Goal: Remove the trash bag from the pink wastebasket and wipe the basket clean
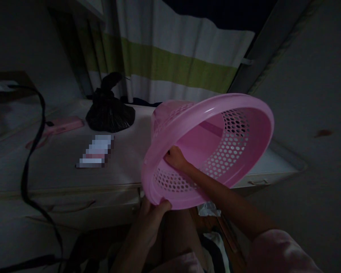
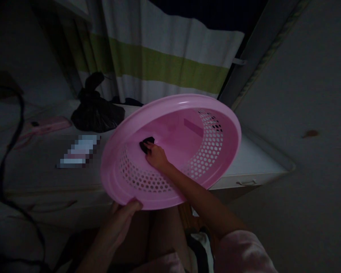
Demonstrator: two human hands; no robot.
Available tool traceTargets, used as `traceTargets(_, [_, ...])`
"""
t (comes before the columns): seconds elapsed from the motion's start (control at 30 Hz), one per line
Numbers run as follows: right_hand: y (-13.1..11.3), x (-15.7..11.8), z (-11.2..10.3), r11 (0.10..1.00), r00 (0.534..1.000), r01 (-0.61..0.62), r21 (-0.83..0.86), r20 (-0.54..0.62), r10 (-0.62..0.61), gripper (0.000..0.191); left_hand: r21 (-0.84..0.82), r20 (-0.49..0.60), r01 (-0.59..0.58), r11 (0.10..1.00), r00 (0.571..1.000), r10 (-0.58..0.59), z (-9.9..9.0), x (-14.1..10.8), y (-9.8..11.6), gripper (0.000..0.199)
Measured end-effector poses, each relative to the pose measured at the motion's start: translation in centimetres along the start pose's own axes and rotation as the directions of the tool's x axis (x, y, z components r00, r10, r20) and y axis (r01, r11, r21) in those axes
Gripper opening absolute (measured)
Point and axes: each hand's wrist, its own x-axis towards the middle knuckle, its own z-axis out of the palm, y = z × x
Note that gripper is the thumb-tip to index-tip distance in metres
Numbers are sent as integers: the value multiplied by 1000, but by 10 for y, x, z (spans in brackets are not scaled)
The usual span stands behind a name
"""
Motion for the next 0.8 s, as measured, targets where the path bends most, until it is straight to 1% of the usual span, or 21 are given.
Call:
traceTargets(0.07, [-3,-12,-7,998,999,-8,-58,48,11,49,2,-16,-26,1000,1000,26,2,1,1,45])
traceTargets(0.13, [-6,-24,-13,994,996,31,-101,83,-23,50,-25,-30,-62,998,998,61,3,0,2,47])
traceTargets(0.2, [-6,-33,-19,984,988,105,-144,129,-87,53,-76,-41,-77,994,996,74,4,1,4,48])
traceTargets(0.3, [1,-43,-29,942,954,237,-237,240,-180,53,-142,-46,-85,986,996,80,3,4,10,46])
traceTargets(0.37, [8,-45,-38,900,939,265,-346,305,-159,47,-160,-29,-92,983,996,89,1,8,14,42])
traceTargets(0.43, [17,-43,-47,843,939,241,-481,335,-77,41,-153,-4,-91,984,996,92,-2,11,16,39])
traceTargets(0.53, [29,-33,-58,752,943,210,-624,332,11,40,-107,-2,-97,990,995,97,-5,12,17,41])
traceTargets(0.6, [37,-23,-61,723,955,169,-670,292,48,39,-51,-32,-98,994,995,97,-4,10,17,39])
traceTargets(0.67, [43,-13,-61,731,971,102,-675,226,73,37,-12,-50,-114,993,992,113,-2,6,18,39])
traceTargets(0.7, [46,-9,-60,747,978,76,-661,197,75,37,-7,-40,-129,992,991,128,-1,4,19,41])
traceTargets(0.8, [50,4,-54,797,986,63,-600,163,45,36,-14,2,-159,987,987,159,2,0,23,48])
